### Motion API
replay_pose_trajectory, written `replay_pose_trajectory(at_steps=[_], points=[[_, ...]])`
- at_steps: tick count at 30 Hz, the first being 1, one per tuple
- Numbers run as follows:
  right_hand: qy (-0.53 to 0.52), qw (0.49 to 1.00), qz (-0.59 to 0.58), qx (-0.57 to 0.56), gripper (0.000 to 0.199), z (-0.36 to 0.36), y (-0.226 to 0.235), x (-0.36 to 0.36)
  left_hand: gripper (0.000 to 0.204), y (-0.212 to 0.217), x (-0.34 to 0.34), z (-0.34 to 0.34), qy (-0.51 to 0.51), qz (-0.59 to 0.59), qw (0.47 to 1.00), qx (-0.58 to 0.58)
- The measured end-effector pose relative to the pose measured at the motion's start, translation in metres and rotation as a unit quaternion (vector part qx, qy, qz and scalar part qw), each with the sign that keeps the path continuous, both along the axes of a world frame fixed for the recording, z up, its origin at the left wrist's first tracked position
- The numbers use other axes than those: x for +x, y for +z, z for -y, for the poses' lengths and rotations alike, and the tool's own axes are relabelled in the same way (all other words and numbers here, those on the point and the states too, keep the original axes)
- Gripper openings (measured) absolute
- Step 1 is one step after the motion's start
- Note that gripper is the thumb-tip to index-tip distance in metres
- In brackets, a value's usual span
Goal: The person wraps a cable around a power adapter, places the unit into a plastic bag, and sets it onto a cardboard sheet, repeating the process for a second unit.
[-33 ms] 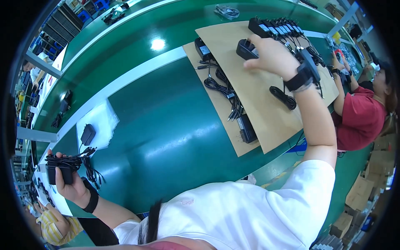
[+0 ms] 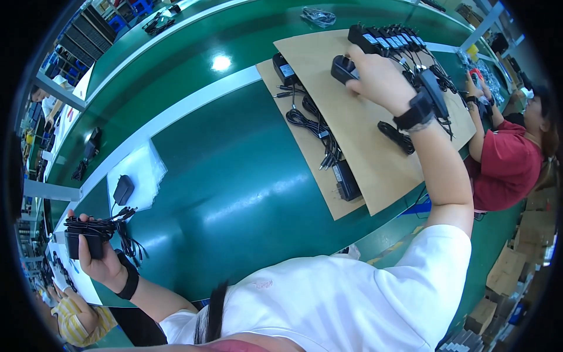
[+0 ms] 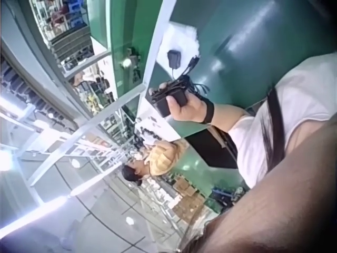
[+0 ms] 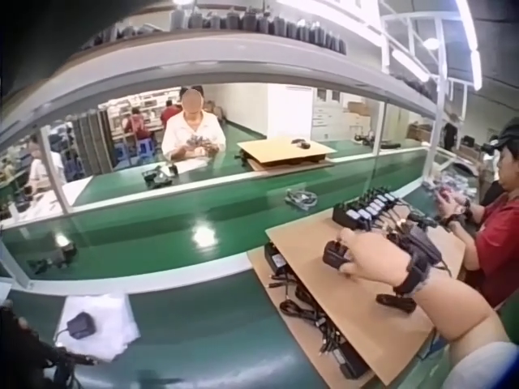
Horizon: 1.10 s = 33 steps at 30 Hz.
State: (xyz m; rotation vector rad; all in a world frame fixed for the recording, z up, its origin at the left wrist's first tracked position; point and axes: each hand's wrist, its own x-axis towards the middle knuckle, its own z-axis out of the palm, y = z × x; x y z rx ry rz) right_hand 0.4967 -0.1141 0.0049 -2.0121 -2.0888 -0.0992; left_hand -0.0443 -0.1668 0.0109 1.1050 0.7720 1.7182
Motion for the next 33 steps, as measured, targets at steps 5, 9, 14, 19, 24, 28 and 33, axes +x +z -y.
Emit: replay_pose_trajectory(at_steps=[5, 9, 14, 19, 24, 28, 33], points=[[-0.012, 0.992, 0.02, 0.121, 0.041, -0.027, -0.008, 0.019, 0.061, 0.004, 0.003, 0.002, 0.005, -0.006, 1.0, 0.007], [-0.071, 0.982, 0.09, 0.152, 0.04, -0.055, -0.024, 0.05, 0.061, 0.004, 0.005, 0.003, -0.007, 0.007, 1.0, 0.014], [-0.125, 0.98, 0.121, 0.098, 0.053, -0.052, -0.007, 0.048, 0.061, 0.011, 0.01, 0.01, -0.01, -0.03, 0.999, -0.012], [0.092, 0.993, -0.034, 0.066, 0.045, -0.033, 0.066, -0.042, 0.059, 0.027, 0.057, -0.01, -0.041, -0.027, 0.999, 0.023], [0.354, 0.928, -0.042, 0.103, 0.039, -0.018, 0.132, -0.178, 0.048, 0.041, 0.102, -0.05, -0.143, 0.041, 0.983, 0.107], [0.394, 0.891, -0.224, -0.035, 0.052, -0.03, 0.147, -0.23, 0.05, 0.031, 0.122, -0.063, -0.189, 0.106, 0.971, 0.097], [0.547, 0.751, -0.361, -0.083, 0.04, -0.08, 0.088, -0.267, 0.05, 0.022, 0.089, -0.065, -0.088, 0.104, 0.983, 0.124]])
